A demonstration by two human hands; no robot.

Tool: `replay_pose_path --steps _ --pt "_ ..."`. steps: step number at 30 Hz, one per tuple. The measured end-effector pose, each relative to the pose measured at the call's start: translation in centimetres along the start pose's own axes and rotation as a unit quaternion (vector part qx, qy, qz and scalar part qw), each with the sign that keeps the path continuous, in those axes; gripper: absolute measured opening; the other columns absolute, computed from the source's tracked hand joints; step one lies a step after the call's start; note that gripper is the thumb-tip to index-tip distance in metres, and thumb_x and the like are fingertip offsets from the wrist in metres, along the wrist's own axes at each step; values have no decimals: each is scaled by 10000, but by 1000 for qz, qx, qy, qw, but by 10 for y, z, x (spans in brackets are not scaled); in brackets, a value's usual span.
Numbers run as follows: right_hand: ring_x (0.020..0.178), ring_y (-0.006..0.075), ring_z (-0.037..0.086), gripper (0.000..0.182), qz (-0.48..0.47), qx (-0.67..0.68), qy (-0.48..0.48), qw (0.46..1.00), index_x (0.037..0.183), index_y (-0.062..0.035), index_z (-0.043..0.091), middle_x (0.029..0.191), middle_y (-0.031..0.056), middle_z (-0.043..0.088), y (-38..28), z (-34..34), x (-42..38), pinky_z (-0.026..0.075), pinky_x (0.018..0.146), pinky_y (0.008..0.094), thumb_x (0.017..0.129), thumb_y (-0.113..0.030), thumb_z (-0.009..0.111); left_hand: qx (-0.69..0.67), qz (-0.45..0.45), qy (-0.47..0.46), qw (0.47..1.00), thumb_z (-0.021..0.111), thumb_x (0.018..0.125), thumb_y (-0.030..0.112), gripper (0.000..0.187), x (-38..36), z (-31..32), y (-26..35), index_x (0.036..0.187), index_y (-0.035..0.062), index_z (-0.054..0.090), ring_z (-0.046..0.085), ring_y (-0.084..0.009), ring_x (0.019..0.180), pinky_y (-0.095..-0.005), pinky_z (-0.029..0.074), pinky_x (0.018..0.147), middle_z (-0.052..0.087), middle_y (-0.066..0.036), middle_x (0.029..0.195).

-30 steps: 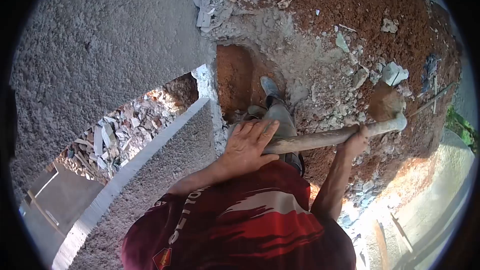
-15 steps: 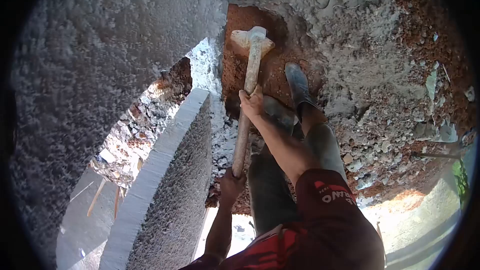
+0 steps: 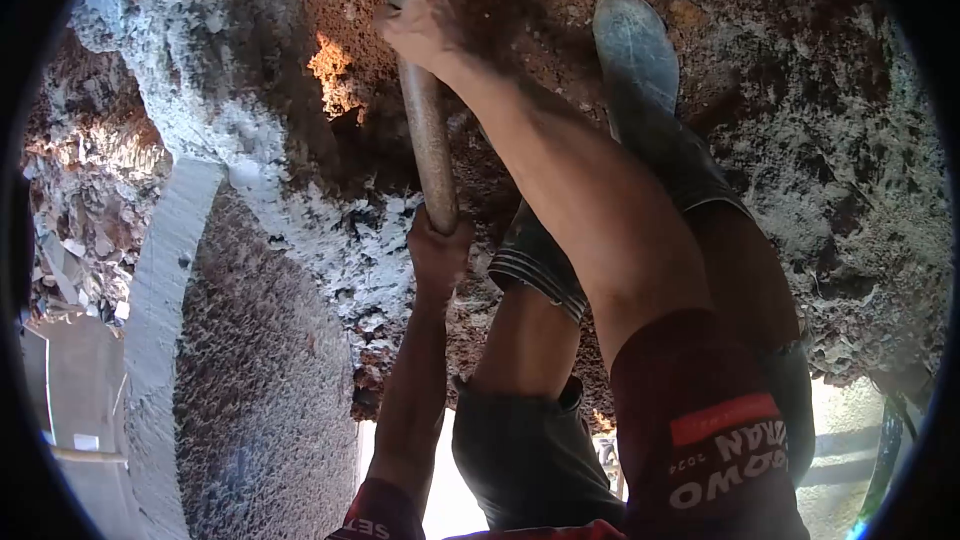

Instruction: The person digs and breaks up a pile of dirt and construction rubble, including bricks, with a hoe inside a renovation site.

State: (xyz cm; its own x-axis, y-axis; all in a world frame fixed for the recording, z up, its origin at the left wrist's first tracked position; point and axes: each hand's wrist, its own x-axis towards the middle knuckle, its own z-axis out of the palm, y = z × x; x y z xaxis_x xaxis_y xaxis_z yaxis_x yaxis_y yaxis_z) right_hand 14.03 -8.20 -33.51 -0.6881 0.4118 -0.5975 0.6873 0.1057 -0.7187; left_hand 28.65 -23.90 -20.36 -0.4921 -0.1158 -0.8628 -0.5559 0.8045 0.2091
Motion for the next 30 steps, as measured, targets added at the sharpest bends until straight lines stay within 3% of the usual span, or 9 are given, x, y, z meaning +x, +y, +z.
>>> replay_pose_path --steps 2,5,8,12,16,20,26,27,30 --pt "976 385 579 784 -57 36 -40 997 1338 49 235 1029 262 583 -6 16 12 478 830 399 758 -286 642 -140 18 37 989 614 712 71 184 26 9 1 856 2 523 523 -124 503 -282 421 445 567 -62 649" --pt "922 365 607 789 -57 2 -129 990 1373 12 153 1033 250 582 -12 57 26 503 798 410 768 -226 599 -188 18 51 981 653 722 67 207 71 12 22 874 -21 543 578 -120 569 -277 445 477 615 -79 680" --pt "901 352 614 726 -14 -80 -216 973 1425 -87 94 970 248 611 -10 71 21 511 787 404 843 -199 514 -404 162 1 900 639 803 3 266 115 25 43 1045 -35 536 607 -145 727 -255 502 631 625 -75 923" --pt "880 316 628 711 -45 -163 -213 962 1440 -141 78 971 219 623 0 61 4 516 790 423 871 -248 490 -408 114 4 906 642 800 0 277 86 54 29 1052 -35 534 607 -146 740 -255 502 642 624 -78 932" --pt "846 327 642 686 86 -141 -295 941 1443 -189 89 913 205 645 3 -8 -31 511 819 429 879 -234 477 -417 59 -7 907 646 796 -3 291 36 103 59 1061 -35 530 607 -147 757 -254 502 657 622 -81 945" --pt "805 365 637 653 115 -246 -256 928 1429 -186 171 946 233 638 37 -57 -82 510 784 439 871 -285 496 -416 47 -18 908 650 791 -7 306 -35 123 88 1070 -34 526 608 -149 774 -254 502 672 619 -84 957" --pt "795 367 625 722 110 -139 -224 958 1406 -152 257 933 230 635 65 -97 -105 508 726 416 808 -391 582 -390 -19 -24 920 655 786 -11 324 -74 147 71 1081 -34 522 608 -150 795 -254 502 690 617 -87 972" --pt "690 323 606 757 64 -20 -197 978 1420 -121 219 846 207 636 94 -81 -106 512 670 389 802 -357 587 -378 7 -30 925 655 776 -25 344 -68 141 78 1090 -30 516 608 -148 788 -249 502 687 617 -85 968" --pt "609 262 522 755 39 2 -187 982 1430 -100 187 770 167 591 69 -52 -73 486 600 365 814 -313 568 -322 38 -14 946 644 769 -44 358 -36 119 83 1099 -23 506 606 -145 775 -247 504 675 618 -81 960"
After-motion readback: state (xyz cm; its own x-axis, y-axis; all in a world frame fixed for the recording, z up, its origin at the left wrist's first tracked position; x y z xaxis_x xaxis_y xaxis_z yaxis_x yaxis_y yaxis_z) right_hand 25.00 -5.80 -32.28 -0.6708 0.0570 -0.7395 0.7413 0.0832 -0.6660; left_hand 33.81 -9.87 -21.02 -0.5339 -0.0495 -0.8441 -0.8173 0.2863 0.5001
